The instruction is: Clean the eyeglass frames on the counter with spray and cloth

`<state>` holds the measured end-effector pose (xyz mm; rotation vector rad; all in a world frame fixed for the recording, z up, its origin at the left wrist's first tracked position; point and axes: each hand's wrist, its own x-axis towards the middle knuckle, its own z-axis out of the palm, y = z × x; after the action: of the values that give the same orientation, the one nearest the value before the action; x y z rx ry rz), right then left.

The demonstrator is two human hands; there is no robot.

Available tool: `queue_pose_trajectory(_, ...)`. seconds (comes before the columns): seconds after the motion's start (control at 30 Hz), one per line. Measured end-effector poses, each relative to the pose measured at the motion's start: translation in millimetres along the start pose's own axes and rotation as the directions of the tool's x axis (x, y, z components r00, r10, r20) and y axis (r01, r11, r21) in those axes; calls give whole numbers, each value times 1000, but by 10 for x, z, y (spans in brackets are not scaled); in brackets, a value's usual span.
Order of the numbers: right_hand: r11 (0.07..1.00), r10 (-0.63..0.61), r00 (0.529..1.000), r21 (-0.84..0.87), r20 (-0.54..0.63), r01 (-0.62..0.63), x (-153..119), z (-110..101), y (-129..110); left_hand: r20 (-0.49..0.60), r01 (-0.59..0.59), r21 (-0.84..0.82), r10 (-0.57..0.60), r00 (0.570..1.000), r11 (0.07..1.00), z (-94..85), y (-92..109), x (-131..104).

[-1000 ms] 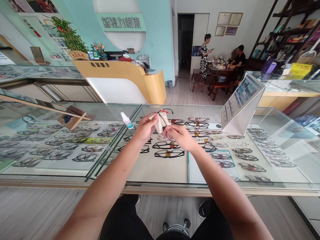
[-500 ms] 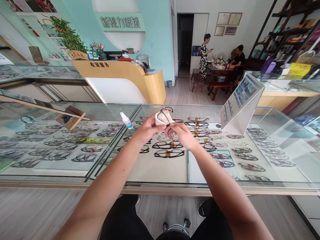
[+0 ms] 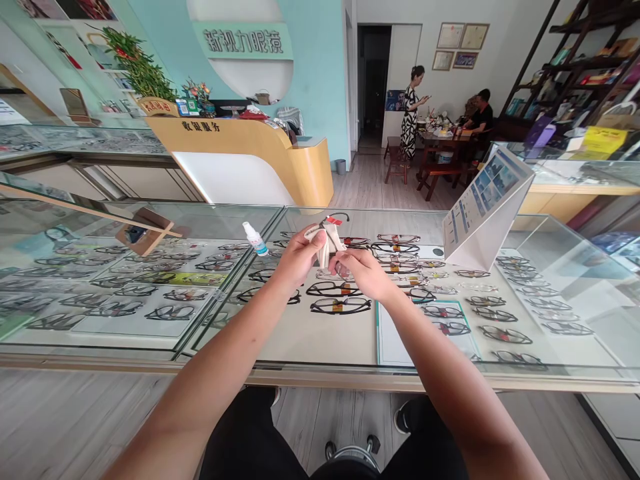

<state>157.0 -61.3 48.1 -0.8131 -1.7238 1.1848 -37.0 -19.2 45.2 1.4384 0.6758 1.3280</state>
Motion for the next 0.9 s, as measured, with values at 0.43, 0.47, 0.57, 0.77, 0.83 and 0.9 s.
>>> queue_pose_trajectory(0.43,999,26,997,43,-67,-23,5,-52,-58,242,133,-58,-115,963,989,-78,123,6)
queue_pose_trajectory(0.47,999,29,998,41,-54,-27,6,-45,-47,240,127,-58,-109,965,990,-56,120,0)
queue_pose_trajectory(0.57,999,26,1000,21,-7,-26,6,-30,-23,222,111,-55,-97,970,992,21,124,-21)
queue_pose_trajectory(0.77,1000,8,1000,-13,21,-8,-9,6,-23,91,60,-45,-56,994,997,100,107,-58)
queue_pose_trajectory(0.83,1000,10,1000,-18,17,-10,-14,21,-21,24,34,-27,-33,999,999,92,77,-56)
queue_pose_trajectory(0.9,1000,19,1000,-21,8,-19,-16,25,-11,-16,17,-18,-17,1000,1000,75,50,-49)
